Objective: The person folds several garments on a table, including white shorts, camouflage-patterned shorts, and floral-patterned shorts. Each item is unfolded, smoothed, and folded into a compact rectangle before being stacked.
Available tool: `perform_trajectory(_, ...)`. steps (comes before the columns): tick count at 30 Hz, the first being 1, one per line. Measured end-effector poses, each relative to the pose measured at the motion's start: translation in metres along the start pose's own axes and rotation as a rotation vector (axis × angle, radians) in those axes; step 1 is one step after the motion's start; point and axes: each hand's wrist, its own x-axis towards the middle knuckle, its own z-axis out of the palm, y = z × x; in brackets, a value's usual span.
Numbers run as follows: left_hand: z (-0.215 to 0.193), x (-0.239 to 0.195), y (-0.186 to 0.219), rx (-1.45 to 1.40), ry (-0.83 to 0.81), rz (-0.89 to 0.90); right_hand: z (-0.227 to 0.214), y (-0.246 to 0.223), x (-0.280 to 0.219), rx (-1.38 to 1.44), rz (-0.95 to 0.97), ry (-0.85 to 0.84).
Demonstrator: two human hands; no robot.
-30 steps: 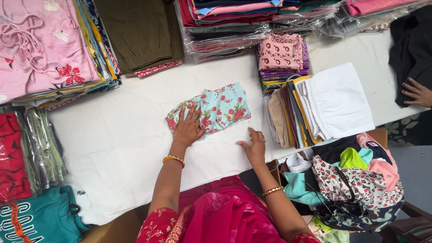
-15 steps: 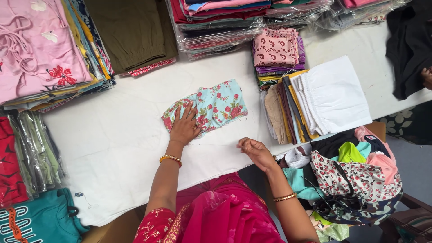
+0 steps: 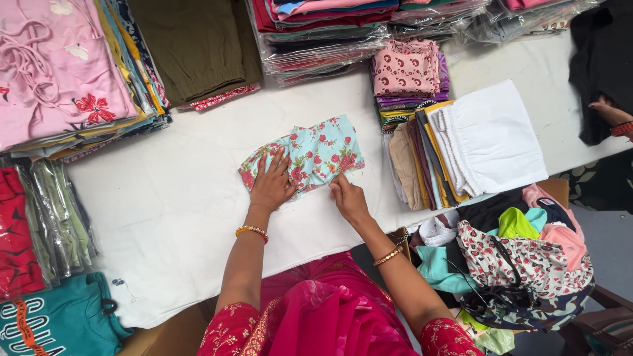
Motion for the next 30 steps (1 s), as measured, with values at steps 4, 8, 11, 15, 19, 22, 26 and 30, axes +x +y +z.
perform_trajectory(4, 0.013, -0.001, -0.002, -0.004, 0.109, 0.021, -0.017, 0.007, -0.008, -0.342, -0.147, -0.177)
perform_trajectory(8, 0.009, -0.002, -0.002, -0.009, 0.074, 0.02, -0.032, 0.019, -0.013, -0.625, -0.056, -0.48)
perform_trajectory(11, 0.003, 0.0, -0.001, -0.001, 0.116, 0.035, -0.03, 0.044, -0.014, -0.368, 0.263, -0.784)
perform_trajectory(15, 0.01, -0.002, -0.002, 0.001, 0.062, 0.017, -0.005, 0.048, -0.024, 1.145, 0.561, -0.549)
perform_trajectory(19, 0.012, -0.001, -0.003, -0.036, 0.137, 0.037, 0.018, -0.038, -0.017, 1.206, 0.406, 0.105)
perform_trajectory(22, 0.013, -0.001, -0.003, -0.043, 0.096, 0.027, 0.019, -0.036, -0.016, -0.129, -0.338, 0.171)
perform_trajectory(26, 0.014, -0.001, -0.004, -0.059, 0.203, 0.047, 0.009, -0.001, -0.023, -0.467, -0.216, 0.037)
perform_trajectory(30, -0.002, -0.004, 0.0, -0.018, 0.058, 0.018, -0.028, 0.031, -0.043, -0.549, -0.313, 0.034)
